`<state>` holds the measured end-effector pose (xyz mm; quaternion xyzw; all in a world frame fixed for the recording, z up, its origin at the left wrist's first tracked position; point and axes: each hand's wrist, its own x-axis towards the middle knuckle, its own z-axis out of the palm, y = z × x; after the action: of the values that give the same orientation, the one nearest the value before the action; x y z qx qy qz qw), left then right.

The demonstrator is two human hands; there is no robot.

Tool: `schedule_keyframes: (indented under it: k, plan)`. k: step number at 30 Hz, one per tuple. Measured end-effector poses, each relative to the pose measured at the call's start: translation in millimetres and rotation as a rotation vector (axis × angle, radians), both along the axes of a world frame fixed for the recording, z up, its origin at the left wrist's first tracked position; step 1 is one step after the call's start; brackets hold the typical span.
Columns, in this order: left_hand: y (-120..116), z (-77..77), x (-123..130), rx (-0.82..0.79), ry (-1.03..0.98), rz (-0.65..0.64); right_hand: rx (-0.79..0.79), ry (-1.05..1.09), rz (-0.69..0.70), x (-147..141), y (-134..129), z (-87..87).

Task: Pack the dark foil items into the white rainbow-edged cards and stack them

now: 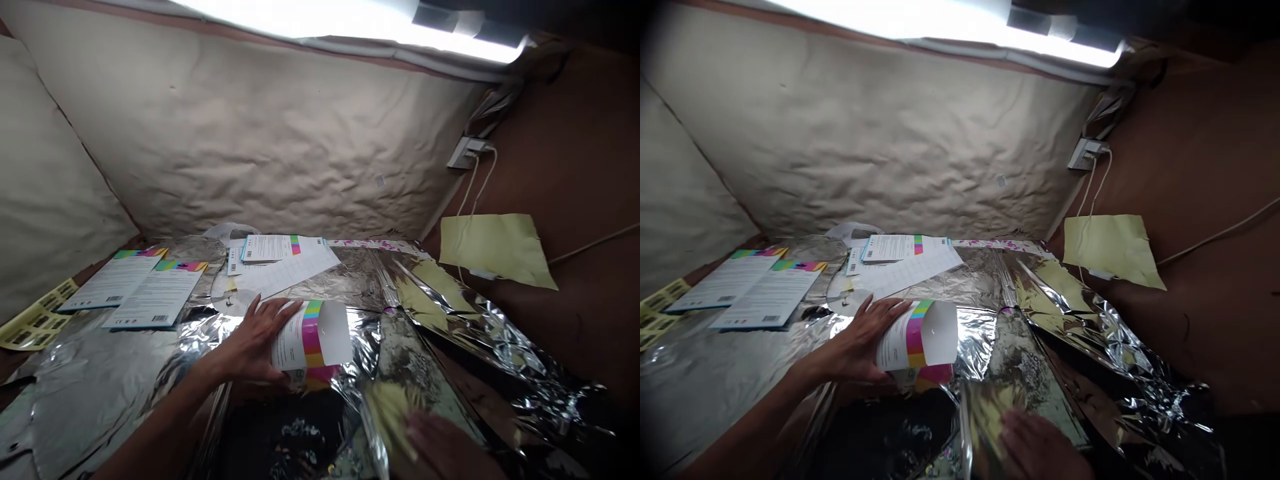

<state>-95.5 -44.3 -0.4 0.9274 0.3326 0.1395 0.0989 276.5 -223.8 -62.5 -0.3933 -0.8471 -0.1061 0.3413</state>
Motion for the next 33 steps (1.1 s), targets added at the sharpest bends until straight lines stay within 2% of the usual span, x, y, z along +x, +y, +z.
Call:
schedule_keyframes:
  k: [4,7,10,14,18,22,33]
  plan:
    - [-8.8,4.0,5.3,-0.058,0.014,-0.012,0.112,-0.036,-0.174,-7.3,31.5,52.9]
    - [-15.3,7.1,8.1,-0.085,0.036,-0.005,0.177,-0.064,-0.169,-26.2,63.3,72.5]
    - [-18.0,5.8,8.3,-0.08,0.05,0.022,0.16,-0.147,-0.085,-44.2,85.9,76.6]
    - [-17.0,-1.9,6.2,0.003,0.047,0.086,0.154,-0.211,0.052,-57.0,94.4,81.5]
    - [-15.9,-5.4,5.3,0.052,0.042,0.114,0.134,-0.241,0.117,-57.4,96.4,90.4]
    - [-14.8,-3.2,5.9,0.111,0.046,0.106,0.125,-0.286,0.196,-52.8,101.5,91.0]
    - [-13.9,3.2,12.1,0.374,-0.017,0.19,0.163,-0.26,0.235,-51.0,117.2,86.8]
